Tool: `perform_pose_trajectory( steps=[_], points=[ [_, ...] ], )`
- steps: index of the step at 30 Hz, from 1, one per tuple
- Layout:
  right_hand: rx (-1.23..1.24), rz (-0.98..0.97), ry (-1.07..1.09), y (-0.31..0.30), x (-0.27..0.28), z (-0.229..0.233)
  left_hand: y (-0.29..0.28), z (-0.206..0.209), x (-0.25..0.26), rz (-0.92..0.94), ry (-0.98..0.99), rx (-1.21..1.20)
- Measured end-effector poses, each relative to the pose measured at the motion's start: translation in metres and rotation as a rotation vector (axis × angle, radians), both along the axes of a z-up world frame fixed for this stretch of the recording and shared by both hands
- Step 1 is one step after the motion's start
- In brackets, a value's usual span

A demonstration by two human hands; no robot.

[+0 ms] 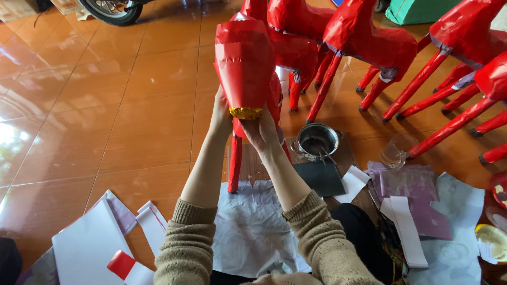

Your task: Applying red paper strips to a reindeer-shaped decorative frame using adhesive

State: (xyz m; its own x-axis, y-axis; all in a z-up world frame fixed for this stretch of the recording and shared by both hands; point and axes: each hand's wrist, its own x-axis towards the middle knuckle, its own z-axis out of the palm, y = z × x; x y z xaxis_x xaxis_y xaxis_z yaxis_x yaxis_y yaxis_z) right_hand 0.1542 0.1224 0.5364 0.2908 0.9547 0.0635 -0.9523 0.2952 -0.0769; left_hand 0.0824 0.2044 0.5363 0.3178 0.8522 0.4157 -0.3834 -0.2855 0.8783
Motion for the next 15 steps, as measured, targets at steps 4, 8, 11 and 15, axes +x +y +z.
perform_pose_trajectory(
  steps=[4,8,11,15],
  points=[
    [0.023,-0.109,-0.153,0.003,0.023,-0.045,-0.004,0.007,-0.017,0.192,0.172,-0.01],
    [0.063,-0.483,-0.638,-0.048,0.023,0.026,-0.03,0.022,-0.042,0.231,-0.104,-0.142],
    [-0.026,-0.767,-1.05,-0.046,0.007,0.048,-0.064,0.054,-0.032,0.053,-0.224,-0.078],
    [-0.078,-0.748,-1.144,-0.05,-0.011,0.072,-0.111,0.103,-0.014,0.017,-0.165,-0.148]
  ],
)
